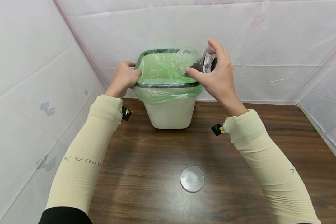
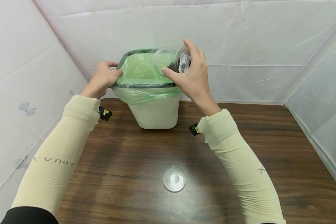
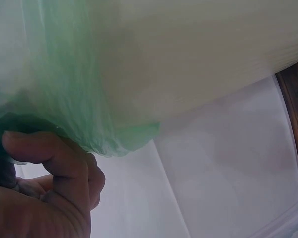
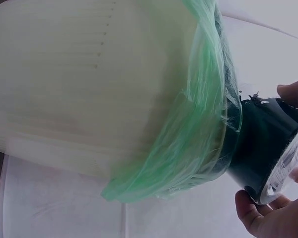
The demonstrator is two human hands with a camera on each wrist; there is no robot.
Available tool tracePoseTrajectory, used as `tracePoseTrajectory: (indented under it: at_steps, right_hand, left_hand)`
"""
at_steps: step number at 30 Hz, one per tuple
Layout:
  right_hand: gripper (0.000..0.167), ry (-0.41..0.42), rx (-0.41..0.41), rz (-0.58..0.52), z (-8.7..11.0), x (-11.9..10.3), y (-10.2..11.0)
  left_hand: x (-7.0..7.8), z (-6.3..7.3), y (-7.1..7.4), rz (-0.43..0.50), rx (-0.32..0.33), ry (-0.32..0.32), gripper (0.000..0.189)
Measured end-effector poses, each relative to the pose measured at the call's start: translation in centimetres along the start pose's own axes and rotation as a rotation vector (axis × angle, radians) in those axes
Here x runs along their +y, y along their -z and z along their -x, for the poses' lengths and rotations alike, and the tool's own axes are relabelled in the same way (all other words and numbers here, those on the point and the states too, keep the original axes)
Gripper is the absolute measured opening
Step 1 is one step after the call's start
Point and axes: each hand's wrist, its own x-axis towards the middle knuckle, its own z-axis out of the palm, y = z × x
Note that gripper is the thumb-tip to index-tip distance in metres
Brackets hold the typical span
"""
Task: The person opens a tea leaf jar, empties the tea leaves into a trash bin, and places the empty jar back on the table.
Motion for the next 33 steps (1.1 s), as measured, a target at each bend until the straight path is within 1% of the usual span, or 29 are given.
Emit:
tracePoseTrajectory:
  at_steps: [4, 8, 15, 22, 33]
  right_hand:
    - [0.092, -0.011, -0.011, 0.018, 0.0, -0.07, 0.05]
    - [0.093, -0.02, -0.015, 0.014, -0.02, -0.08, 0.05]
    - [0.094, -0.03, -0.013, 0.011, -0.15, -0.14, -0.05]
    - [0.095, -0.055, -0.012, 0.005, -0.4, -0.35, -0.24]
    - [0.094, -0.071, -0.045, 0.03, -0.83, -0.65, -0.22]
  left_hand:
    - [0.07, 0.01, -0.01, 0.004, 0.005, 0.001, 0.057]
    - [0.06, 0.11, 0.02, 0.004, 0.006, -0.003, 0.056]
    - [0.05, 0.18, 0.16, 0.024, -0.005, -0.005, 0.057]
    - [0.05, 0.28, 0.24, 0.02, -0.005, -0.002, 0.058]
    - [0.31, 0.31, 0.0, -0.014, -0.014, 0.002, 0.059]
